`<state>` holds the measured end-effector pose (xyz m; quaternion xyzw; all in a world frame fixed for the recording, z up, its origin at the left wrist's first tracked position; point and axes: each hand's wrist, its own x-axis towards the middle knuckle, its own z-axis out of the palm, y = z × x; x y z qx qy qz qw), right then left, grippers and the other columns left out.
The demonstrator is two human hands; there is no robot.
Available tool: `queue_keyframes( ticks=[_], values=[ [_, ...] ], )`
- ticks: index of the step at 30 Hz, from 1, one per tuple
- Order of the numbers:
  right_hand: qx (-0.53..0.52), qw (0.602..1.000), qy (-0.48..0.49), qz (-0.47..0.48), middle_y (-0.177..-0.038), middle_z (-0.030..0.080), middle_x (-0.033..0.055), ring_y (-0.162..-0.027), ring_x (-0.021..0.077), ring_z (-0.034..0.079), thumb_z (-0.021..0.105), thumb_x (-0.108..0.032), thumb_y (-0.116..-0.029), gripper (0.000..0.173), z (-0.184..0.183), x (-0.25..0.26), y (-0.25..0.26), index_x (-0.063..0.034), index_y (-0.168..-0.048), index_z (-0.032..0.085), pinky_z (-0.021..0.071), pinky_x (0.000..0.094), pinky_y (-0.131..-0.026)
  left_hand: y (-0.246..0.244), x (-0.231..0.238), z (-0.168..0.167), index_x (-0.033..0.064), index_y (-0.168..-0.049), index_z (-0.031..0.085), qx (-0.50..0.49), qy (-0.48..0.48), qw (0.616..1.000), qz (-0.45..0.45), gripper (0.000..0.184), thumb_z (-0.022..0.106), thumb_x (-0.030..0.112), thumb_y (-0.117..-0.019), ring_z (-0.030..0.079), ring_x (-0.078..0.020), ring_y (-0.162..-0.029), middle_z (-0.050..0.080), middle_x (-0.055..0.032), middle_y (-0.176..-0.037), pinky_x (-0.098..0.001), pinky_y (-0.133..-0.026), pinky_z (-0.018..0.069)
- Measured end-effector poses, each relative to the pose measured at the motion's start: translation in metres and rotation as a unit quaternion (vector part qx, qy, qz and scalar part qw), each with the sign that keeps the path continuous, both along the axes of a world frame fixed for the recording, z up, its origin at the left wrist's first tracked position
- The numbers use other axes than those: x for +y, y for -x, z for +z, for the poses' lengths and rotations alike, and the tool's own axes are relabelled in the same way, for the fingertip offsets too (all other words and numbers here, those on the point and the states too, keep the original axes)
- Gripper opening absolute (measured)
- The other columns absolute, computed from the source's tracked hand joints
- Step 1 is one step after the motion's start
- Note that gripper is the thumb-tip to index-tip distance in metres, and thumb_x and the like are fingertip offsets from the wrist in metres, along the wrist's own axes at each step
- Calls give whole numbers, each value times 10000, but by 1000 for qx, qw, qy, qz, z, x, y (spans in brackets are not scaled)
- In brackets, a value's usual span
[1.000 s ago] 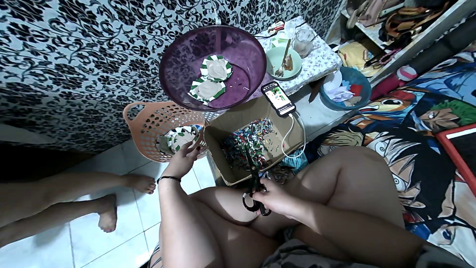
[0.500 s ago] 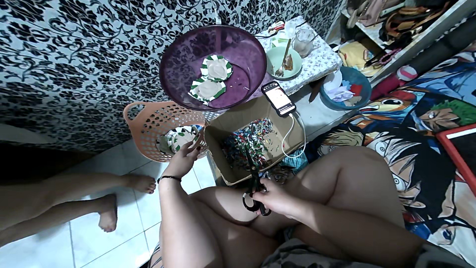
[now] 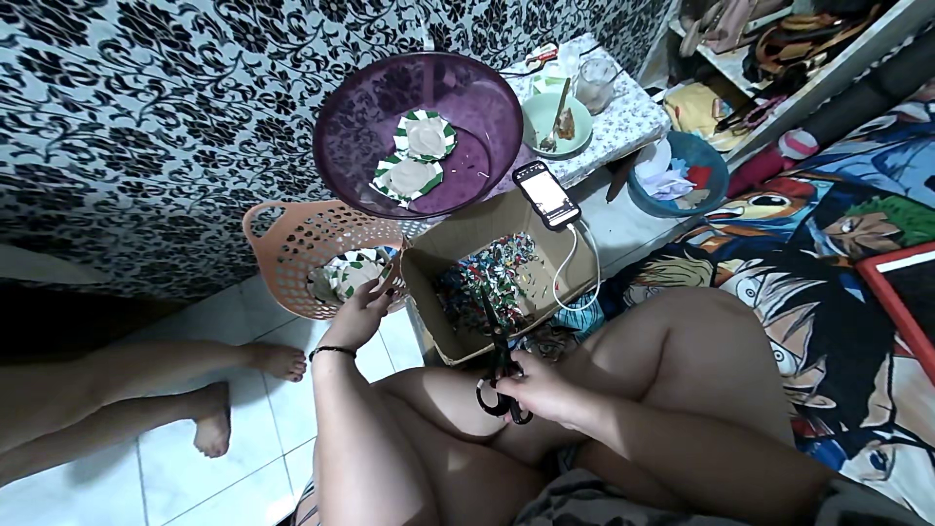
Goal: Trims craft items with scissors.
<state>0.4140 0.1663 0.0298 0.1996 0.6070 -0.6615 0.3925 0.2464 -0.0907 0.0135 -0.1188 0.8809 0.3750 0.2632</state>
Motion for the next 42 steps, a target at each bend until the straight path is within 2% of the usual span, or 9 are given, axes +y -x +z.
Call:
queue_keyframes(
  ticks=[8, 22, 42],
  values=[
    [-7, 1000, 1, -1, -1161, 595, 154, -815, 184, 688, 579, -126, -1030, 442, 0, -1, 0, 10, -1414, 408, 600, 330, -705, -1, 0, 1, 30, -1573, 301, 7, 11, 1000, -17, 536, 452, 246, -1106, 602, -406, -1235, 515, -260, -1465, -561, -1017, 475],
    [-6, 1000, 1, -2, -1125, 593, 144, -803, 176, 683, 583, -125, -1027, 413, 0, 0, 0, 10, -1385, 426, 600, 328, -699, -1, 2, 3, 33, -1575, 298, 5, 9, 1000, -8, 526, 442, 233, -1110, 593, -409, -1246, 517, -253, -1469, -561, -1017, 471],
    [0, 1000, 0, 2, -1146, 593, 152, -800, 175, 681, 573, -130, -1034, 423, 3, 1, 0, 14, -1400, 419, 595, 322, -698, -2, 3, 5, 19, -1567, 310, 9, 12, 1000, -10, 528, 453, 234, -1107, 597, -419, -1231, 515, -265, -1466, -570, -1004, 470]
  ],
)
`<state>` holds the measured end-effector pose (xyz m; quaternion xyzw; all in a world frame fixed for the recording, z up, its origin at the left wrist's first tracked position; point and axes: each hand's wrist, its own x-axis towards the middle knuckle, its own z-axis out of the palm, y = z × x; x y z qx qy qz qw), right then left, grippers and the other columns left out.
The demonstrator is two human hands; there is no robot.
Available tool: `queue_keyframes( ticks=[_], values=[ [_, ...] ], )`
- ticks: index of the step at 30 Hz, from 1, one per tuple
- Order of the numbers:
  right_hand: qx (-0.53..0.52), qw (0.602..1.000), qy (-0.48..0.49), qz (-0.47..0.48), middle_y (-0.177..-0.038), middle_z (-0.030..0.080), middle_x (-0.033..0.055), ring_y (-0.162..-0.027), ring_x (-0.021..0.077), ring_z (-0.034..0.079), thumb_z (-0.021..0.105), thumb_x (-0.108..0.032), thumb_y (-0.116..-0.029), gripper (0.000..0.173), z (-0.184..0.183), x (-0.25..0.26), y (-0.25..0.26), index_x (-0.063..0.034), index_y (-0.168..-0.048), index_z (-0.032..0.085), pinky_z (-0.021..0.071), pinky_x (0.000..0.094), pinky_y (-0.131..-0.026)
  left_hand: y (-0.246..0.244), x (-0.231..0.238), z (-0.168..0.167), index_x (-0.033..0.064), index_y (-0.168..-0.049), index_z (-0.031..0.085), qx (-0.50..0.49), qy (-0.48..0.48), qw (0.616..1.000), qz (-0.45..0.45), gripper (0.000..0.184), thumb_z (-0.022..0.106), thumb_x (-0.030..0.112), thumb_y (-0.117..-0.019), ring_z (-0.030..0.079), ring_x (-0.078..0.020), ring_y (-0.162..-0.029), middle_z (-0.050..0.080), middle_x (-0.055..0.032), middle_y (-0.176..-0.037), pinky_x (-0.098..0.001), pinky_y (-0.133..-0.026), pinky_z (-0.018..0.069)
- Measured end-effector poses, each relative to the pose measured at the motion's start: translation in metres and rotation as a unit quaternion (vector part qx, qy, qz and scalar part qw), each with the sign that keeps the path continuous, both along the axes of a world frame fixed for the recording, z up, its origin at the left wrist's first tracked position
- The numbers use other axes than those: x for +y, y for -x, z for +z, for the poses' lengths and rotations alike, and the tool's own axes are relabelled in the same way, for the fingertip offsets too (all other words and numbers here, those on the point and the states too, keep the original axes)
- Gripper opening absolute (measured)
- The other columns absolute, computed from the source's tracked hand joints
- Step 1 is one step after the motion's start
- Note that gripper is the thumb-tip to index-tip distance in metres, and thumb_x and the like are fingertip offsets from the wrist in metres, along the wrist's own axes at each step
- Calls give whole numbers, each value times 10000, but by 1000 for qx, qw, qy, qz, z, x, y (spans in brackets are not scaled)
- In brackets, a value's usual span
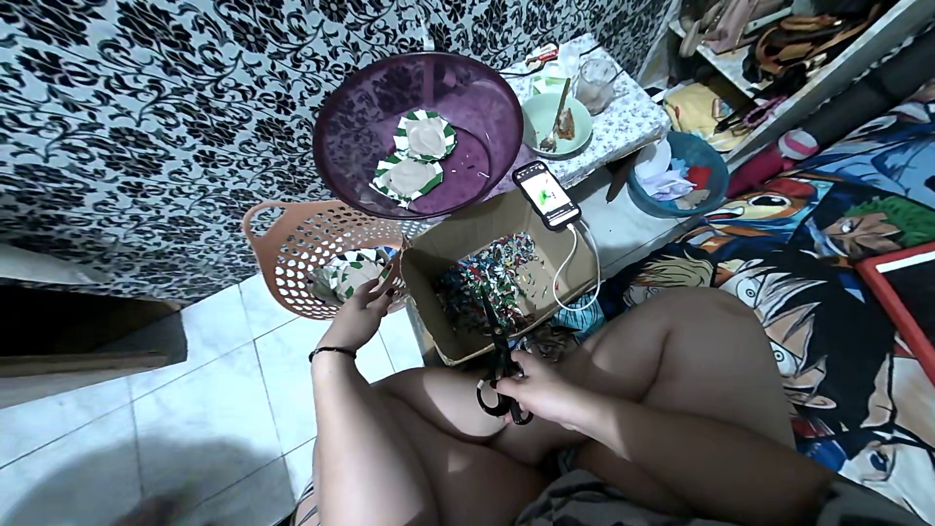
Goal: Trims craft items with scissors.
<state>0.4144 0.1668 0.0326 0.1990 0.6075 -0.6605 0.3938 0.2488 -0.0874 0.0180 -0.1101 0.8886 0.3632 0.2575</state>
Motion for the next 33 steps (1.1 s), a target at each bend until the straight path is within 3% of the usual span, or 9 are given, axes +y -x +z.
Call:
queue_keyframes(
  ticks=[33],
  values=[
    [-5, 1000, 0, 6, -1159, 592, 154, -806, 181, 689, 575, -132, -1031, 424, -2, 0, 1, 10, -1399, 420, 603, 328, -712, 4, -5, -7, 16, -1570, 297, -1, -3, 1000, -18, 545, 453, 244, -1101, 605, -405, -1229, 525, -270, -1452, -561, -1012, 476]
  ],
)
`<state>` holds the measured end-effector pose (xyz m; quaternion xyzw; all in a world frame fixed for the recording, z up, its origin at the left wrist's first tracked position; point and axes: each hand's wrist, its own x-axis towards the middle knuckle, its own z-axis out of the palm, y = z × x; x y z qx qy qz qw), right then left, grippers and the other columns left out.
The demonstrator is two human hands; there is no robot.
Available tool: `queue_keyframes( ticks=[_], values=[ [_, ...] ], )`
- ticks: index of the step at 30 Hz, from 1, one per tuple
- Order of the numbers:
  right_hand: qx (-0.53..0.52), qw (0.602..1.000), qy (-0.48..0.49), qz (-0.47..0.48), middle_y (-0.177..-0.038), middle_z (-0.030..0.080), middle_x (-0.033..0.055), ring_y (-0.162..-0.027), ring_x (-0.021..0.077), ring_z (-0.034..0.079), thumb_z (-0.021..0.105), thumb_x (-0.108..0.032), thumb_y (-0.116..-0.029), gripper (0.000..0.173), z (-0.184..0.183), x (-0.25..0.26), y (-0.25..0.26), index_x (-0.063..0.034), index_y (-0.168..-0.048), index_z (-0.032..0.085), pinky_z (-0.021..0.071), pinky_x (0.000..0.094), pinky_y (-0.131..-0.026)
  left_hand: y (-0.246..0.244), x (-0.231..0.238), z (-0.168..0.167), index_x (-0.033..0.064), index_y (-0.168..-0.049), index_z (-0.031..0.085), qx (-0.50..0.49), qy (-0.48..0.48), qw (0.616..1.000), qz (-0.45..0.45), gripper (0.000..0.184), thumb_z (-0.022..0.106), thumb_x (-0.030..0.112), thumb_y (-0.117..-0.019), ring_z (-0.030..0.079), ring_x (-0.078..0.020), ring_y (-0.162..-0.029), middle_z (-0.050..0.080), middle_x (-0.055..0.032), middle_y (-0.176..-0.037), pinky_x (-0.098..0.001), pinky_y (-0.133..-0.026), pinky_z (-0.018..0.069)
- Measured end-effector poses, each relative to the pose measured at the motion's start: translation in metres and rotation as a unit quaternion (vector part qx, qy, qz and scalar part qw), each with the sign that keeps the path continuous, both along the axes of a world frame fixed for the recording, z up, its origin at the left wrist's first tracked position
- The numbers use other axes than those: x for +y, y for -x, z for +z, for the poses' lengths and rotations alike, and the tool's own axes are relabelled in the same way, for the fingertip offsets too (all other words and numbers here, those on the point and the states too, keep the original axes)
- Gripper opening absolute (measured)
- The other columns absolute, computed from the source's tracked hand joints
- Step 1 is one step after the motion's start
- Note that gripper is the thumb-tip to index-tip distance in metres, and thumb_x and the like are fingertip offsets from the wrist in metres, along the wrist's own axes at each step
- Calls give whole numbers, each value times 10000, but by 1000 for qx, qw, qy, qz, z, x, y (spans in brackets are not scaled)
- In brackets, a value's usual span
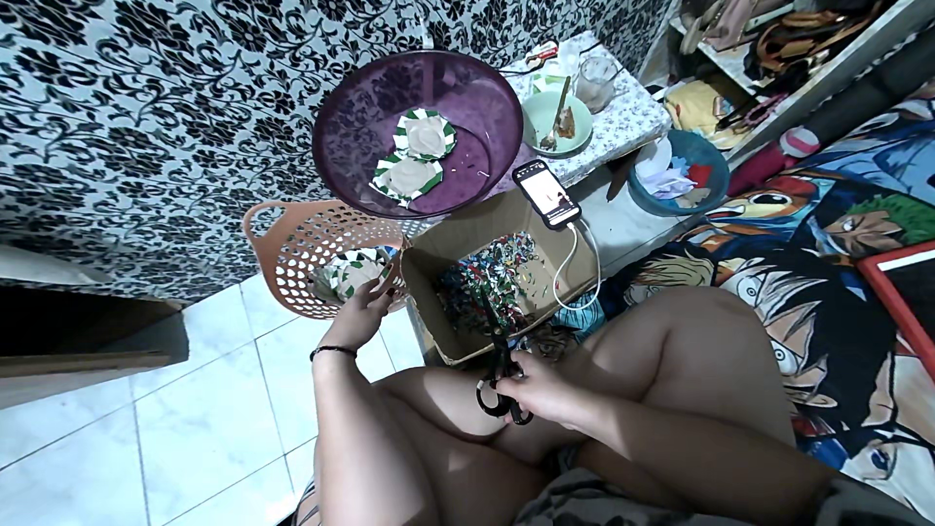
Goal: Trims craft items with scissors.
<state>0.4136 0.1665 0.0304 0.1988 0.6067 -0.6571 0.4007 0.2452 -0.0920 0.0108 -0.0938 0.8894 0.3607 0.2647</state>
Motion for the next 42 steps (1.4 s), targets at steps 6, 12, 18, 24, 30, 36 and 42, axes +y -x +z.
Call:
queue_keyframes(
  ticks=[6, 12, 18, 24, 30, 36, 42],
  values=[
    [1, 1000, -2, 1, -1155, 600, 156, -799, 183, 692, 579, -142, -1031, 436, -1, 0, 0, 10, -1407, 417, 602, 327, -700, -1, 1, 2, 19, -1572, 296, -1, 0, 1000, 9, 548, 458, 244, -1099, 603, -405, -1231, 528, -269, -1448, -559, -1014, 474],
    [0, 1000, 5, -3, -1149, 593, 153, -812, 184, 692, 578, -132, -1030, 410, -1, 0, 0, 10, -1384, 427, 606, 330, -707, -1, 1, 2, 12, -1569, 297, -1, 0, 1000, 5, 547, 456, 246, -1102, 604, -408, -1226, 525, -277, -1447, -563, -1012, 472],
    [0, 1000, 2, -1, -1154, 591, 155, -817, 182, 690, 571, -130, -1035, 415, 1, 0, 0, 11, -1395, 420, 602, 328, -715, -1, 1, 1, 13, -1567, 303, 2, 1, 1000, 3, 546, 458, 251, -1101, 609, -409, -1221, 536, -272, -1438, -562, -1009, 477],
    [-1, 1000, 1, -3, -1157, 597, 159, -822, 191, 698, 576, -129, -1031, 420, 1, 0, 0, 9, -1397, 421, 609, 337, -722, -2, 2, 2, 13, -1567, 302, 6, 4, 1000, 0, 547, 458, 255, -1101, 614, -408, -1207, 540, -279, -1428, -562, -1002, 480],
    [3, 1000, 3, -2, -1153, 601, 155, -804, 182, 691, 570, -135, -1031, 432, 0, 0, -1, 5, -1409, 416, 598, 325, -700, -1, 2, 3, 17, -1569, 301, -1, 7, 1000, 3, 541, 450, 249, -1104, 610, -409, -1221, 529, -271, -1447, -560, -1005, 480],
    [2, 1000, 2, -6, -1143, 604, 151, -801, 177, 689, 572, -130, -1031, 419, 0, 0, -1, 8, -1397, 424, 597, 321, -697, -1, 2, 2, 12, -1564, 307, 3, 6, 1000, 2, 542, 456, 256, -1104, 609, -410, -1224, 533, -269, -1445, -560, -1006, 480],
    [0, 1000, 2, -7, -1149, 597, 149, -807, 177, 687, 576, -126, -1030, 422, 2, 0, -1, 9, -1398, 419, 597, 322, -704, -2, 2, 2, 7, -1561, 312, 8, 4, 1000, 1, 539, 456, 254, -1103, 611, -407, -1220, 536, -269, -1440, -560, -1008, 478]
  ],
)
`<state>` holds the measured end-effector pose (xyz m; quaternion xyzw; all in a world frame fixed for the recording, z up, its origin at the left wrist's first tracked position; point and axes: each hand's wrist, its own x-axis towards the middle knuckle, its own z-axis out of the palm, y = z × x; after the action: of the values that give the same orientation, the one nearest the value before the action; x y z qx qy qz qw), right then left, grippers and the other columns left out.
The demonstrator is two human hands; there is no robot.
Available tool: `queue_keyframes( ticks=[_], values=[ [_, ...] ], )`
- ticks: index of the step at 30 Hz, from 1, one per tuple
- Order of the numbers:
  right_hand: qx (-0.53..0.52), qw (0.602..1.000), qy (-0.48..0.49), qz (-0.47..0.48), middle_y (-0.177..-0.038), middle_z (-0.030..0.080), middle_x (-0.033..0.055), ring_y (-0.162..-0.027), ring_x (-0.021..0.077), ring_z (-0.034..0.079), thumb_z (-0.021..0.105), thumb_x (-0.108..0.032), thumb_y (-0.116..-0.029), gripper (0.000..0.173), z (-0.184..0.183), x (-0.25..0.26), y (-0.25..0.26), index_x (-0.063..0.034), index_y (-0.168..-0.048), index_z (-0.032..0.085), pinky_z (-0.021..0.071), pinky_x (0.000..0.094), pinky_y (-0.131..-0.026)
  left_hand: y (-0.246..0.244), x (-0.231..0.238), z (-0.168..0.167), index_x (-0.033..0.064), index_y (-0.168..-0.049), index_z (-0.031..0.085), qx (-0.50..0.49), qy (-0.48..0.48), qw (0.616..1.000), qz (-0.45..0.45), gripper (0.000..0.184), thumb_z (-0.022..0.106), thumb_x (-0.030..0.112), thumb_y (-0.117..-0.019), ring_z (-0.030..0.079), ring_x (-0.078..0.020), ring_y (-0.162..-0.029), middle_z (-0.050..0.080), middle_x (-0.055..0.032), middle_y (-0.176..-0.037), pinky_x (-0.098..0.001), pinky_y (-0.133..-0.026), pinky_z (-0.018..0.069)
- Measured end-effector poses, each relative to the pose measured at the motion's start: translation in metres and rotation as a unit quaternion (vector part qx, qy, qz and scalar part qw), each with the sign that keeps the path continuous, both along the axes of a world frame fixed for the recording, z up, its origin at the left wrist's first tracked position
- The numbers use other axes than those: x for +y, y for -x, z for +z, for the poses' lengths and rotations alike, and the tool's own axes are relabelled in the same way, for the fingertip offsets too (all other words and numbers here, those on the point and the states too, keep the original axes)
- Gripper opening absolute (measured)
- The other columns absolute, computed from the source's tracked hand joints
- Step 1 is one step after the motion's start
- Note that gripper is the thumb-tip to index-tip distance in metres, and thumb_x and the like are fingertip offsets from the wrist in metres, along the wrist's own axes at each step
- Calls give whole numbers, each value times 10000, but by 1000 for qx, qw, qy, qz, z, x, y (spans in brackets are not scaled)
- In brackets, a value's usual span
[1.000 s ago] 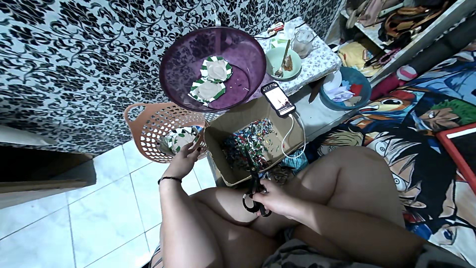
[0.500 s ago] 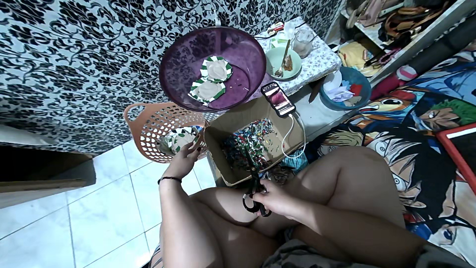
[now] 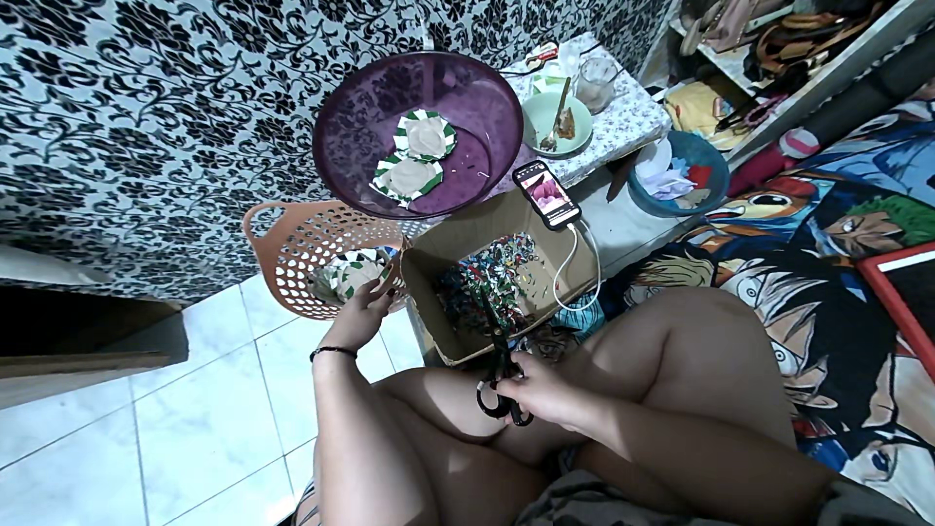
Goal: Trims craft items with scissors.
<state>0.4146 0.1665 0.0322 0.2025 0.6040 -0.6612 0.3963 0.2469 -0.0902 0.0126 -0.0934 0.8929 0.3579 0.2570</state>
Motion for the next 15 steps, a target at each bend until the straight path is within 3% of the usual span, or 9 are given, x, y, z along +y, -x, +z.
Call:
queue_keyframes(
  ticks=[15],
  values=[
    [4, 1000, 1, 5, -1118, 596, 145, -794, 178, 684, 576, -129, -1030, 396, -2, 0, 0, 9, -1372, 434, 600, 327, -693, 0, 0, 0, 9, -1562, 309, -2, -1, 1000, 0, 541, 457, 251, -1102, 609, -408, -1225, 539, -268, -1439, -571, -1016, 471]
  ],
)
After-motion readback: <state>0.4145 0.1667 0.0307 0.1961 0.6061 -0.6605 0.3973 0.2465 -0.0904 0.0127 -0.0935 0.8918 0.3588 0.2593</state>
